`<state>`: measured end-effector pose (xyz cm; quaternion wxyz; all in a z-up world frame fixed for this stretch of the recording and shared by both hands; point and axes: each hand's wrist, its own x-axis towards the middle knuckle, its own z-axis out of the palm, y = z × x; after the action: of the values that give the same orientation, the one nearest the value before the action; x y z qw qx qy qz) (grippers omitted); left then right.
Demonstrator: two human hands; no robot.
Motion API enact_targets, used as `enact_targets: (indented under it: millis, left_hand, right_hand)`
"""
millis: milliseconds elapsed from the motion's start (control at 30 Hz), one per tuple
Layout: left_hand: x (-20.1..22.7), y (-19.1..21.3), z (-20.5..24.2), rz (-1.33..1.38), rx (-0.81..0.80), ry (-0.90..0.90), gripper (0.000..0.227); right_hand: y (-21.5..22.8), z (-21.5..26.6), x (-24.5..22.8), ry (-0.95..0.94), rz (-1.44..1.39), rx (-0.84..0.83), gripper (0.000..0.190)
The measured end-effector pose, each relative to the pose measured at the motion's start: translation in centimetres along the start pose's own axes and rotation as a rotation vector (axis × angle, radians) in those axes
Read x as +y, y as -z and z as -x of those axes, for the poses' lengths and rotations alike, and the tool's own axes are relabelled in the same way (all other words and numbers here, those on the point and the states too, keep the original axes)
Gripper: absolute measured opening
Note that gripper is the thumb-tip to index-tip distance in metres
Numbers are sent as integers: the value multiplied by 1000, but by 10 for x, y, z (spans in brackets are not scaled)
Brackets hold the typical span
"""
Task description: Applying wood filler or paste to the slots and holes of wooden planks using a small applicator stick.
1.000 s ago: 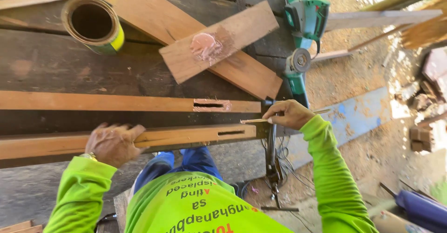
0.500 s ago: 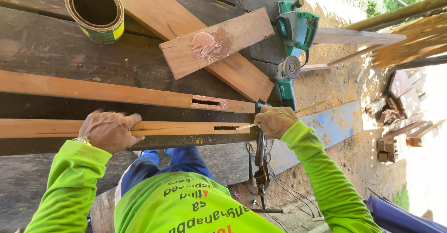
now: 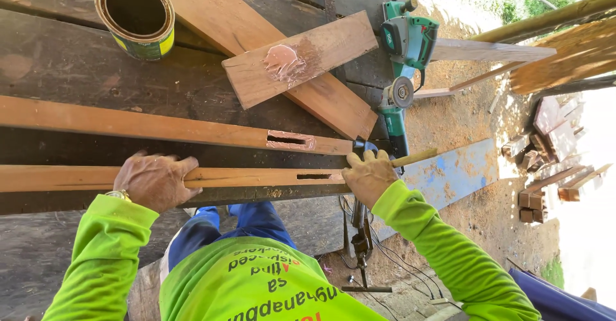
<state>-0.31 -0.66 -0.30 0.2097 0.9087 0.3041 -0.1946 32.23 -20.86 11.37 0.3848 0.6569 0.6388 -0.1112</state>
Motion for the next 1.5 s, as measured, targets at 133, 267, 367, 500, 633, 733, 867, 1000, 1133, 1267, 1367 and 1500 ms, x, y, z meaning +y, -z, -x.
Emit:
enact_targets:
  millis: [133,267,367,500,633,733,867,1000,1133,1267,1367,1500]
  left_hand:
    - [1,-2,3,7,-19,8,44]
    - [0,-5,3,-28,52,-24,45]
    - [1,-6,5,-42,55,-16,44]
    - [1,-11,10,-35,89,-30,44]
    - [4,-14,13,-39,118,-25,44]
    - [5,-11,14,-19,151,-26,44]
    - [7,-11,15,-31,138,-13,47]
    - [9,-10,14,-23,163,-7,51]
    - [10,-12,11,-14,195,0,54]
    - [12,-12,8,-13,143,27,55]
    - [19,3,4,-19,54,66,64]
    - [32,22,-2,5,-121,142,89]
  right_hand:
    - [-6,5,10,3,23,39,17]
    - [-19,4,9,14,-14,181,16]
    - [-24,4,8,13,-20,189,16]
    - [-12,10,16,-46,-44,82,17]
    - [-28,14,15,-60,-75,95,18]
    - [-51,12,20,-46,-99,206,17]
    - [-43,23,41,-201,-189,132,14]
    - [-42,36,51,-261,-687,417,10]
    - [-83,23,37,-195,-997,718,17]
    - [-100,14,18,-301,-1362,666,20]
    - [-115,6,28,-305,-1491,606,20]
    - [-124,-3,61,-272,-1495,616,21]
